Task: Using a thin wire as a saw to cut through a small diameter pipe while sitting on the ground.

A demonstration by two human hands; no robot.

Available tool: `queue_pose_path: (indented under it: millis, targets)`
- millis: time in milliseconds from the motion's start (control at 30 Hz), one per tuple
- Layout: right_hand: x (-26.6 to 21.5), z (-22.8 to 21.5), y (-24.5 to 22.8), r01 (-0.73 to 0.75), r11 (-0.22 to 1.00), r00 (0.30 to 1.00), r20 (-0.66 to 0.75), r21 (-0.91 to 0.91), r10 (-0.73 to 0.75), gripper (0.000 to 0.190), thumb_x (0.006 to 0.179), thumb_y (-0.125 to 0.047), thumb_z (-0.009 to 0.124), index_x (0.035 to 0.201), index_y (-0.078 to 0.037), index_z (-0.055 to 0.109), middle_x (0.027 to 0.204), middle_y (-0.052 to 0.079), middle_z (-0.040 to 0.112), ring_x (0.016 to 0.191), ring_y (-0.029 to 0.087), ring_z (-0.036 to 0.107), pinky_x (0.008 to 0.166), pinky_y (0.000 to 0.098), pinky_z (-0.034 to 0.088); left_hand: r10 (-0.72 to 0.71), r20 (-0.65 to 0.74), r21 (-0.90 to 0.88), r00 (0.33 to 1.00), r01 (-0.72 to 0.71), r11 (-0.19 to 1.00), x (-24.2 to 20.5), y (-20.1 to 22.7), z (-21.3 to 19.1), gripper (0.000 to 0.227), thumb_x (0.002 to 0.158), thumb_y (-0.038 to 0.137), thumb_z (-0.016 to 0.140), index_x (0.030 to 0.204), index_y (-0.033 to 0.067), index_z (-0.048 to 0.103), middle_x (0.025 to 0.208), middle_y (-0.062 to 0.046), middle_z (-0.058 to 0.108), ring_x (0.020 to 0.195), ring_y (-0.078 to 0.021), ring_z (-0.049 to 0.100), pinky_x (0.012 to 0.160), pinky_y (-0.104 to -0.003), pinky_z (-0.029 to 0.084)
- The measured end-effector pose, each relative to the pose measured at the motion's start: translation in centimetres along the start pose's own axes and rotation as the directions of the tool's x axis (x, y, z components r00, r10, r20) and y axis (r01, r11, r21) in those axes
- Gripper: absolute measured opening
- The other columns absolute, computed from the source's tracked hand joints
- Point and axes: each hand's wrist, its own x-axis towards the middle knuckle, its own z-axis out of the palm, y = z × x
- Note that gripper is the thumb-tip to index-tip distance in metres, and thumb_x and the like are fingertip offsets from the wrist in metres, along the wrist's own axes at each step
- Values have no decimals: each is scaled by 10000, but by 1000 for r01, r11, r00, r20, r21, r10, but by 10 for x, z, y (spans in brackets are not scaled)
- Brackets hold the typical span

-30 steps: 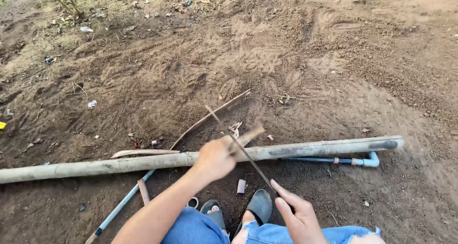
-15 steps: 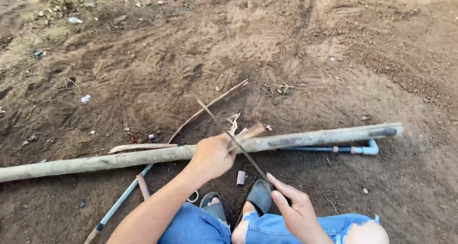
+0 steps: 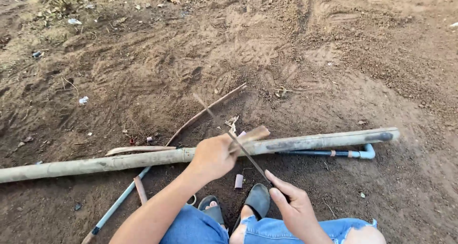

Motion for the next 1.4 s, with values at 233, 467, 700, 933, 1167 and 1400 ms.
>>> queue_pose_path:
  millis: [233, 467, 700, 933, 1167, 1400]
  targets:
    - [-9, -1, -2, -159, 987, 986, 43, -7, 159, 488, 924, -145, 656, 1399, -82, 750, 1365, 51, 851, 1120, 130, 782, 948, 270, 580, -21, -113, 5, 993, 22, 1000, -7, -4, 13, 266, 961, 331, 656, 932, 69, 619, 759, -165, 735, 639, -429, 710, 609, -504, 570]
    - [-11, -9, 21, -208, 978, 977, 27, -30, 209, 497, 918, -148, 686, 1407, -122, 772, 1253, 86, 908, 1022, 140, 806, 908, 293, 592, -70, -162, 6, 984, 72, 997, -8, -22, -5, 193, 937, 295, 662, 918, 106, 628, 761, -128, 746, 638, -391, 719, 594, -481, 563]
    - [-3, -1, 11, -114, 993, 993, -36, 36, 115, 480, 930, -137, 661, 1393, -43, 747, 1399, 92, 823, 1239, 165, 764, 1036, 291, 553, 115, -57, 65, 992, -112, 992, -2, 3, 3, 230, 868, 279, 688, 836, 53, 721, 783, -167, 746, 663, -428, 719, 604, -518, 567]
    - [-10, 6, 1, -116, 993, 993, -29, -21, 115, 498, 933, -99, 665, 1424, -73, 742, 1173, 50, 837, 921, 122, 655, 804, 252, 497, 45, -17, 46, 999, -44, 998, -7, 12, 5, 211, 913, 298, 668, 844, 100, 696, 764, -106, 746, 632, -357, 719, 602, -460, 579]
    - [-17, 0, 13, -150, 987, 988, -39, -64, 148, 491, 923, -138, 678, 1403, -81, 763, 1133, 57, 899, 790, 123, 685, 733, 253, 534, -15, -108, 6, 994, 15, 1000, -6, -10, 6, 235, 976, 302, 628, 910, 77, 607, 748, -130, 730, 611, -362, 718, 596, -458, 581]
    - [-9, -5, 5, -116, 992, 992, -47, -56, 113, 502, 944, -99, 664, 1437, -78, 755, 770, 50, 758, 603, 118, 463, 545, 257, 370, -20, 51, 36, 999, 18, 999, -5, 8, -12, 173, 974, 292, 656, 1002, 121, 652, 826, -76, 753, 682, -267, 747, 663, -399, 627]
